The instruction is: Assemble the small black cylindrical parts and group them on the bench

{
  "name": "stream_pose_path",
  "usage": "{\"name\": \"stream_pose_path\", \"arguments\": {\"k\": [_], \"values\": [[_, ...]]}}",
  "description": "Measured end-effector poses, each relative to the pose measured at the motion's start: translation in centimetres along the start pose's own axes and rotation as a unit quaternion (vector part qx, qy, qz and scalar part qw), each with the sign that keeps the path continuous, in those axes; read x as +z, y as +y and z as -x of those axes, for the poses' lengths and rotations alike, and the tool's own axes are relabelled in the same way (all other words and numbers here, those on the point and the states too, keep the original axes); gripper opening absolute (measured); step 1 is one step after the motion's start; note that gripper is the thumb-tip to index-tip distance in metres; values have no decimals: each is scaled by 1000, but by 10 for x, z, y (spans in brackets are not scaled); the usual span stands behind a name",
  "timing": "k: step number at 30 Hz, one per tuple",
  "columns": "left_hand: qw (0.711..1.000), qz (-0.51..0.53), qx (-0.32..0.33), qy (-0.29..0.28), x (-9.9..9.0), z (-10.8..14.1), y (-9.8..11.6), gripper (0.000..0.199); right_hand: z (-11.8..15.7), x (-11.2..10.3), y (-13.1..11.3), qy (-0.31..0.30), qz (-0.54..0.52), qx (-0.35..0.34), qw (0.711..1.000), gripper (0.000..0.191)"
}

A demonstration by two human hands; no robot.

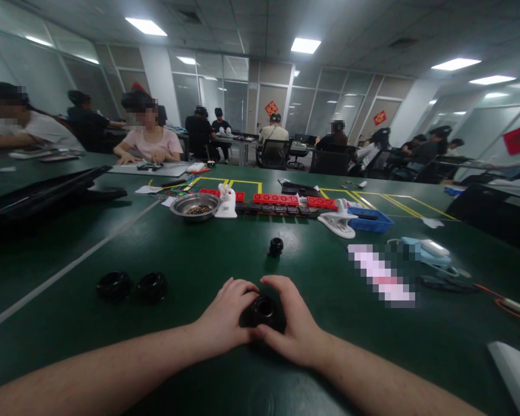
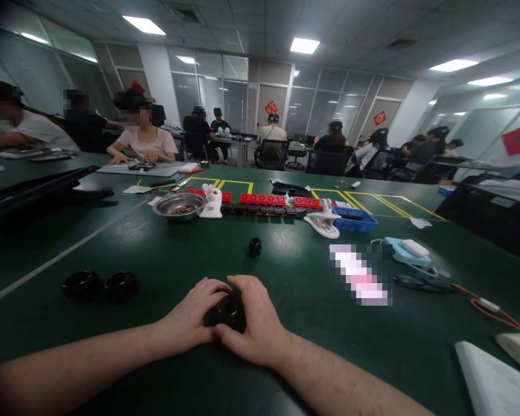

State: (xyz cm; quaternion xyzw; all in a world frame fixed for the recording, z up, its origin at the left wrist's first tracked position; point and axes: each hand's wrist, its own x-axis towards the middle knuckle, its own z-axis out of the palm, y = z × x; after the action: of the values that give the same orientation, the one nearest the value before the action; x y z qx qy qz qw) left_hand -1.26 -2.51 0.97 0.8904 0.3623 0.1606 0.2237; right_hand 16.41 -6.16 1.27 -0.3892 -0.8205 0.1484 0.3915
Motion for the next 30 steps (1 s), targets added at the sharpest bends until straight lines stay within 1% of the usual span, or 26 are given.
{"name": "stream_pose_path", "arguments": {"k": [2,4,7,10,12,14,17,19,21,24,26,30], "values": [[1000,-4,1,5,1,0,-1,40,0,3,1,10,19,28,999,61],[1000,-6,0,5,1,0,-1,40,0,5,2,15,21,42,999,57],[1000,-3,-3,-1,0,-1,1,41,1,4,2,15,-1,32,999,51],[1000,5,-4,0,0,0,2,48,2,1,1,-1,-41,-10,999,56],[1000,7,-5,2,0,0,1,51,3,-1,2,-1,-47,-27,999,59],[1000,4,-7,-2,0,0,1,48,3,0,2,17,-30,-18,999,59],[1000,-3,-11,-9,0,0,1,44,3,3,3,34,-3,15,999,54],[1000,-5,-10,-10,0,0,1,43,2,3,3,25,-3,20,999,50],[1000,-3,-7,-7,-1,-1,1,44,2,2,2,6,-22,6,1000,48],[1000,-1,-7,-3,-2,-1,2,47,2,-1,2,-13,-51,-19,998,51],[1000,-2,-8,-4,-2,0,2,44,2,-2,2,0,-48,-14,999,52],[1000,-2,-10,-9,-2,0,2,38,1,1,3,40,-4,28,999,53]]}}
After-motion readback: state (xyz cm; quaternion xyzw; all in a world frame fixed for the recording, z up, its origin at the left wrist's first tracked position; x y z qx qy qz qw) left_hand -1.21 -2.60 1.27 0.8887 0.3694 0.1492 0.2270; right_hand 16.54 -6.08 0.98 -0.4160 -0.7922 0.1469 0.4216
